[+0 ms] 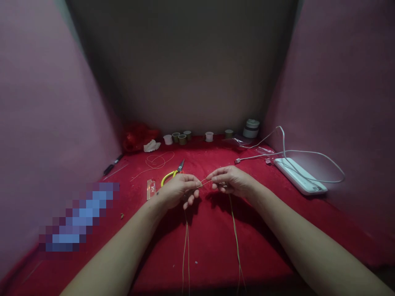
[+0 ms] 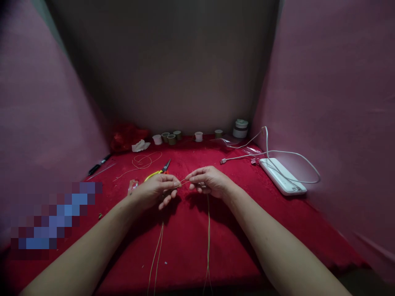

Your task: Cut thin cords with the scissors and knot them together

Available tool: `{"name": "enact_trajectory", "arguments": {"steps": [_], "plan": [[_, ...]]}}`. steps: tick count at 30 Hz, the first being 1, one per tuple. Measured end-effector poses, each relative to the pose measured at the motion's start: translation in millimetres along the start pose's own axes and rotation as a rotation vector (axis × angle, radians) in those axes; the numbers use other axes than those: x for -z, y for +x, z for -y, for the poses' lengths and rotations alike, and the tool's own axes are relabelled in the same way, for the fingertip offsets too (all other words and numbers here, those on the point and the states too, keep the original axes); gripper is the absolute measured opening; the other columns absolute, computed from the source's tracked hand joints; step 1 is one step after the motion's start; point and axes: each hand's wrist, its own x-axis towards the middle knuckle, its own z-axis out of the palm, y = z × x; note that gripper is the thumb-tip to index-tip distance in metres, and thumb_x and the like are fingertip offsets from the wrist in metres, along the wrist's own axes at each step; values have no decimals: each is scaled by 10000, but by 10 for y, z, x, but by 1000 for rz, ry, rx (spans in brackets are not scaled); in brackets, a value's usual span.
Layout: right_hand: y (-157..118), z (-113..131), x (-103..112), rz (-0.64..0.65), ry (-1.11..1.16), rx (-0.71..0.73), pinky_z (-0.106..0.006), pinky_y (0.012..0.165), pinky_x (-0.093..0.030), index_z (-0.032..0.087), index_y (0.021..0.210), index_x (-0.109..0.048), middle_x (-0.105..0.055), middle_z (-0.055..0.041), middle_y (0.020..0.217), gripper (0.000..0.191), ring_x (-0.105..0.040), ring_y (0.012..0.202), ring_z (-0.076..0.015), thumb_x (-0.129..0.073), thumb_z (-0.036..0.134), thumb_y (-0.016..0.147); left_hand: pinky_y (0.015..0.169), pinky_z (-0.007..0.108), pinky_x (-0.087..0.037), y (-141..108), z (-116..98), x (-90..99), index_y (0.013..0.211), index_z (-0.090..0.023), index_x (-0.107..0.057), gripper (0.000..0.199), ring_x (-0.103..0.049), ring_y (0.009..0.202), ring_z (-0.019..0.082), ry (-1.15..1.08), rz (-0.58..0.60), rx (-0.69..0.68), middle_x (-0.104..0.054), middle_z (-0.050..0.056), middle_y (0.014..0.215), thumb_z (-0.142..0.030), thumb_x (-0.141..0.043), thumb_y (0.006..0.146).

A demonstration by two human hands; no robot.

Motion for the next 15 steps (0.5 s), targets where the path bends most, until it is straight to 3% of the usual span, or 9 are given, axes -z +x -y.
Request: {"name": "enact_trajectory", "arguments": {"steps": [15], "plan": [[-11,-13,-6,-3,-41,-11,-141,351,-269,104,808,-611,-625,-45,642,122,-506,423,-52,-613,130,689,286,161,-371,-2,-14,-8,741,-131,-525,151,-499,358,80,-29,-13,-56,-579,3,578,-268,-587,749]]}}
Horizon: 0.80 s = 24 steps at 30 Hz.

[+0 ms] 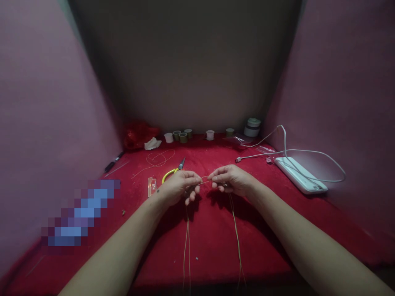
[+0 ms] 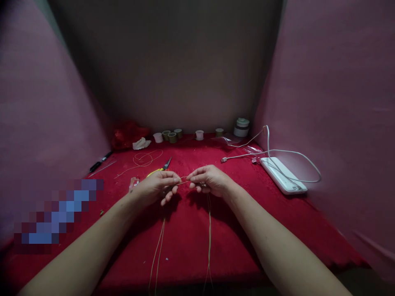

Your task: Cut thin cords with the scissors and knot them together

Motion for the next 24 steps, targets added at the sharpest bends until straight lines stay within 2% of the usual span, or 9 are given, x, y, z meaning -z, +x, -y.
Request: {"name": "enact_trajectory", "arguments": {"steps": [6,10,12,15,18,19,21,23,24], "plan": [[27,-45,-16,-25,-98,26,-154,374,-270,108,806,-609,-606,-28,603,178,-482,424,-52,-647,156,639,288,162,-372,12,18,14,753,-130,-530,148,-498,358,80,-5,5,-8,-581,5,577,-267,-587,751],[14,-41,-52,-8,-307,78,-177,372,-246,111,693,-593,-545,7,516,99,-389,379,-40,-627,194,650,289,165,-371,17,27,23,752,-132,-530,155,-495,358,78,2,13,-8,-582,5,584,-275,-589,751],[-18,2,-67,21,-401,83,-188,388,-265,118,680,-588,-543,8,520,99,-394,388,-49,-611,214,670,292,166,-373,17,28,27,746,-132,-531,159,-495,360,77,14,22,-1,-582,5,586,-278,-592,748],[-122,126,-70,49,-500,129,-218,515,-379,126,684,-596,-581,-10,599,110,-505,521,-91,-616,233,686,296,165,-378,20,31,38,735,-133,-527,164,-503,370,79,36,24,12,-582,5,586,-280,-601,740],[-332,277,-39,-15,-603,300,-265,738,-418,131,662,-610,-636,-58,816,116,-572,816,-154,-653,238,678,301,170,-389,34,42,52,715,-134,-517,171,-510,378,85,61,3,17,-583,10,585,-281,-602,737],[-430,324,-20,-27,-582,354,-276,771,-415,131,671,-613,-639,-67,854,119,-570,867,-165,-657,242,684,303,173,-392,40,46,54,708,-135,-513,169,-509,376,85,69,-6,22,-582,12,581,-278,-598,738],[-662,421,30,8,-409,417,-284,715,-439,131,720,-608,-639,-57,769,135,-591,773,-152,-643,261,713,303,173,-390,51,51,52,699,-137,-507,157,-502,367,86,80,-29,41,-576,13,566,-264,-589,739],[-927,546,90,2,-173,466,-221,522,-404,144,728,-578,-555,13,555,136,-544,539,-85,-624,271,735,302,168,-381,55,50,36,689,-139,-501,147,-496,360,82,82,-42,53,-570,13,557,-248,-585,737],[-1063,631,119,-39,-76,486,-177,430,-315,152,723,-563,-476,56,477,129,-463,432,-36,-607,271,748,301,165,-376,54,48,24,683,-139,-499,144,-493,359,80,84,-44,57,-569,14,556,-243,-583,737]]}}
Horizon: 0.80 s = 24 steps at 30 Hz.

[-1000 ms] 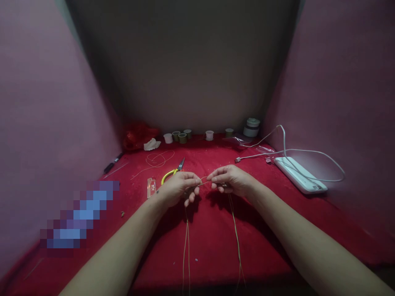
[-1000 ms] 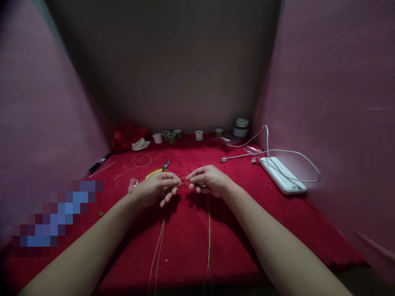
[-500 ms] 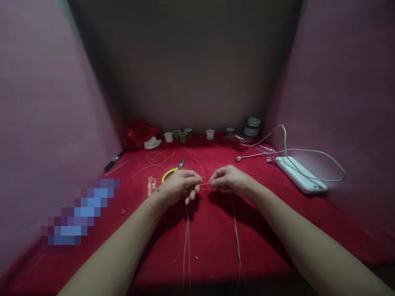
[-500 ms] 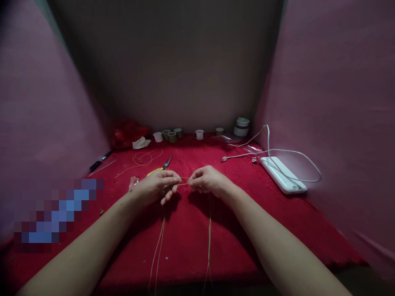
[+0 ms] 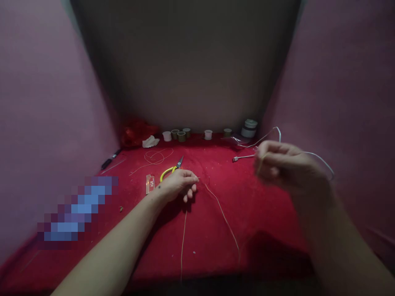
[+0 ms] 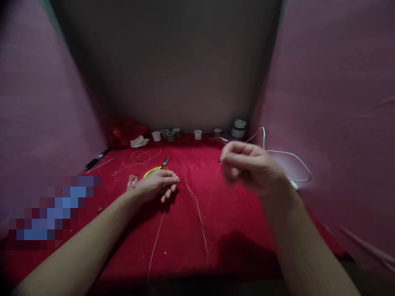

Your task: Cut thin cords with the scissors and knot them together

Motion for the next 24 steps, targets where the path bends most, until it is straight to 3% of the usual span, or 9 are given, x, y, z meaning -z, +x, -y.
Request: {"name": "enact_trajectory", "arguments": {"steps": [2,5,7,9,12,17,19,21,24], "plan": [[-120,307,72,-154,85,101,-167,384,-121,147,730,-549,-379,96,424,177,-304,342,37,-476,278,825,297,163,-365,-9,-10,-27,665,-140,-495,145,-485,354,76,5,-3,4,-565,15,555,-233,-577,740],[-159,763,150,-367,-71,197,-266,416,-93,58,651,-511,-446,88,445,467,-213,374,97,-147,207,904,288,161,-343,-27,-27,-53,640,-145,-494,154,-468,341,72,24,-17,-2,-559,11,539,-228,-570,745],[-90,949,207,-494,-241,233,-320,433,-135,18,612,-509,-543,77,552,453,-245,425,109,-200,197,892,280,154,-318,-38,-35,-51,633,-145,-500,169,-448,328,63,42,-23,-20,-555,8,528,-245,-576,746],[27,959,296,-577,-362,242,-337,452,-147,26,642,-545,-569,51,583,311,-318,444,90,-385,192,850,275,150,-303,-47,-41,-36,647,-144,-510,172,-438,325,57,40,-19,-44,-561,9,540,-262,-581,750],[215,624,478,-560,-399,141,-289,449,-143,65,777,-586,-527,22,501,104,-380,404,29,-556,165,774,278,155,-319,-63,-53,-3,697,-141,-522,150,-458,349,62,-4,-11,-92,-573,13,587,-263,-595,745],[349,-258,601,-349,-437,-138,-220,387,-252,120,755,-586,-530,-4,534,86,-380,375,-40,-597,206,753,289,166,-347,-116,-154,38,742,-140,-534,134,-474,371,71,-45,7,-164,-564,3,601,-257,-598,752],[335,-462,494,-298,-646,-190,-238,487,-392,135,740,-620,-596,-55,664,45,-512,535,-105,-635,140,697,304,172,-365,-163,-250,29,749,-140,-539,131,-492,388,76,-44,17,-203,-574,5,612,-256,-598,756],[301,-549,296,-303,-727,-104,-266,665,-458,164,817,-643,-619,-88,917,159,-569,798,-164,-658,114,667,317,168,-370,-227,-371,-9,751,-139,-544,133,-519,410,84,-22,19,-236,-585,9,615,-260,-600,759],[246,-566,-102,-125,-394,-46,-289,830,-449,205,1097,-558,-575,-80,1106,340,-545,984,-161,-606,223,761,320,153,-366,-335,-557,-114,754,-136,-552,139,-533,423,85,6,47,-281,-590,11,613,-265,-600,762]]}}
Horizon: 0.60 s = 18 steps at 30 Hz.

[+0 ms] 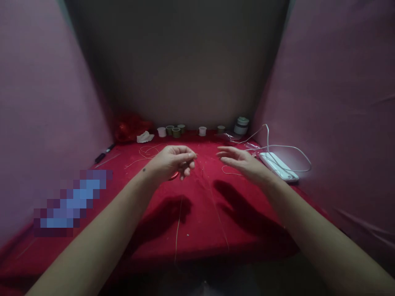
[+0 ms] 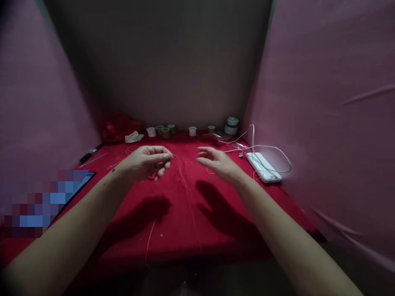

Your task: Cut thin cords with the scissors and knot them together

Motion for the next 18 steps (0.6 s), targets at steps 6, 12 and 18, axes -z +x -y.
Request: {"name": "enact_trajectory", "arguments": {"steps": [6,12,18], "plan": [[-56,263,-427,187,414,-30,-213,506,-471,126,882,-565,-574,-7,660,254,-527,527,-80,-625,334,750,322,152,-364,-88,-274,-217,767,-114,-573,127,-517,400,83,15,-23,-107,-583,20,600,-233,-611,745],[-52,370,-384,199,473,51,-172,416,-407,150,937,-563,-567,14,712,266,-449,456,-39,-636,316,743,373,135,-381,-218,-497,-367,748,-97,-591,104,-534,418,76,59,-61,-234,-591,24,586,-200,-582,759],[-330,333,-579,444,598,-47,-155,402,-354,163,907,-571,-606,-38,992,209,-468,492,-27,-634,265,735,435,154,-423,-252,-620,-465,764,-82,-584,91,-570,474,81,-14,-82,-323,-624,42,675,-156,-531,775]]}}
